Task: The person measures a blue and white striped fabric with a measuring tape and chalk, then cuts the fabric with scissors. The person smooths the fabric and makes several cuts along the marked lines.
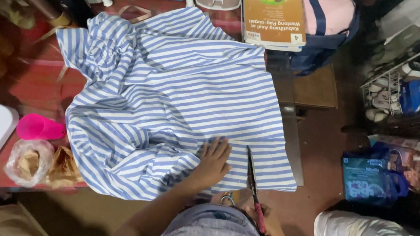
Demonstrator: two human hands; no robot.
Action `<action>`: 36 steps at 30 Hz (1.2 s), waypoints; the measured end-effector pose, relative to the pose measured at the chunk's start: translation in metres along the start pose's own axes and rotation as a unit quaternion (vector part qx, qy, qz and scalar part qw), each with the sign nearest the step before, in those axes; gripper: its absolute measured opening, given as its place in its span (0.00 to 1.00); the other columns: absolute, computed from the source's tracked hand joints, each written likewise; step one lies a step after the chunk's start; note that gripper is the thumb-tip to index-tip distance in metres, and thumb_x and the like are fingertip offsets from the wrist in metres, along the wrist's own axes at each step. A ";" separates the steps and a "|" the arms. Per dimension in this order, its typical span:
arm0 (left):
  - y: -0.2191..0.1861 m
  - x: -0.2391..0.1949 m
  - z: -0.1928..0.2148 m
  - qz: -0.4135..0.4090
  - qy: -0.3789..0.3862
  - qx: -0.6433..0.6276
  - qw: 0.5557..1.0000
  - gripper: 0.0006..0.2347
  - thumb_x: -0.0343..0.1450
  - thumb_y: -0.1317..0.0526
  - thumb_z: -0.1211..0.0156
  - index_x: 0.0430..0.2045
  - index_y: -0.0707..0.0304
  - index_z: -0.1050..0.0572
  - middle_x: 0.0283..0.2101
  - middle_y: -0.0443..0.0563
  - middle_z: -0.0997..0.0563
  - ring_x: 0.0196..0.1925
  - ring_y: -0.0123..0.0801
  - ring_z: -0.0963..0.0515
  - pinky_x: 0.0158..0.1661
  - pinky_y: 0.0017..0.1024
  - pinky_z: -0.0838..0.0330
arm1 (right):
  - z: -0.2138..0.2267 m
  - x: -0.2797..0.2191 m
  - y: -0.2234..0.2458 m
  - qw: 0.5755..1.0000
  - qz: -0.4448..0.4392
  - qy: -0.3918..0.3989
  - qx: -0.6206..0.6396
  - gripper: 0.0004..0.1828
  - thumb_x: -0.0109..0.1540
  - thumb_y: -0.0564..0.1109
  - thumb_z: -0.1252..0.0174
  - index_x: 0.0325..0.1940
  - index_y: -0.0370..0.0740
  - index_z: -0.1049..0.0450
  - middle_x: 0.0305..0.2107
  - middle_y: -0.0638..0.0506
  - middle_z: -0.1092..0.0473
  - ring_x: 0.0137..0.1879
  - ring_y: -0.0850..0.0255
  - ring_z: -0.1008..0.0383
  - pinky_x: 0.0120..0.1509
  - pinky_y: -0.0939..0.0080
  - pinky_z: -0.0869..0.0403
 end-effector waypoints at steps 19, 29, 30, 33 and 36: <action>0.008 0.049 0.003 -0.088 -0.030 0.070 0.993 0.29 0.77 0.44 0.60 0.72 0.61 0.45 0.77 0.54 0.49 0.79 0.55 0.58 0.67 0.69 0.67 | -0.021 -0.012 -0.016 0.914 -0.023 0.215 0.343 0.20 0.69 0.54 0.48 0.34 0.33 0.30 0.19 0.46 0.37 0.22 0.62 0.43 0.25 0.62 0.46; 0.005 0.050 0.005 -0.093 -0.032 0.092 0.991 0.30 0.76 0.43 0.56 0.72 0.61 0.44 0.77 0.54 0.48 0.78 0.56 0.56 0.66 0.71 0.62 | -0.025 -0.005 0.044 0.947 0.010 0.177 0.269 0.27 0.65 0.63 0.45 0.25 0.37 0.32 0.14 0.51 0.38 0.18 0.62 0.42 0.23 0.63 0.43; 0.003 0.050 0.009 -0.091 -0.038 0.094 0.991 0.30 0.75 0.44 0.54 0.71 0.61 0.43 0.76 0.55 0.46 0.77 0.57 0.52 0.65 0.71 0.59 | -0.027 -0.003 0.048 0.946 0.026 0.169 0.274 0.26 0.64 0.63 0.44 0.27 0.37 0.31 0.16 0.51 0.37 0.19 0.63 0.41 0.24 0.64 0.42; 0.004 0.051 0.009 -0.083 -0.027 0.095 0.992 0.30 0.76 0.43 0.56 0.71 0.61 0.43 0.76 0.54 0.46 0.78 0.55 0.53 0.66 0.70 0.62 | -0.017 0.011 0.034 0.993 0.033 0.095 0.063 0.25 0.59 0.61 0.41 0.33 0.32 0.24 0.16 0.51 0.32 0.19 0.62 0.39 0.23 0.62 0.43; 0.010 0.052 -0.002 -0.065 -0.037 0.064 0.995 0.29 0.76 0.44 0.56 0.71 0.59 0.42 0.77 0.53 0.47 0.78 0.54 0.55 0.66 0.69 0.66 | -0.002 -0.008 0.027 0.997 0.010 0.082 0.010 0.28 0.54 0.62 0.36 0.38 0.33 0.21 0.29 0.48 0.23 0.35 0.57 0.25 0.43 0.62 0.28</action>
Point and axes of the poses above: each hand's wrist, its own x-axis towards the middle knuckle, its own z-axis out of the back of the hand, y = z × x, the point moved 10 cm from there along x, towards the middle knuckle
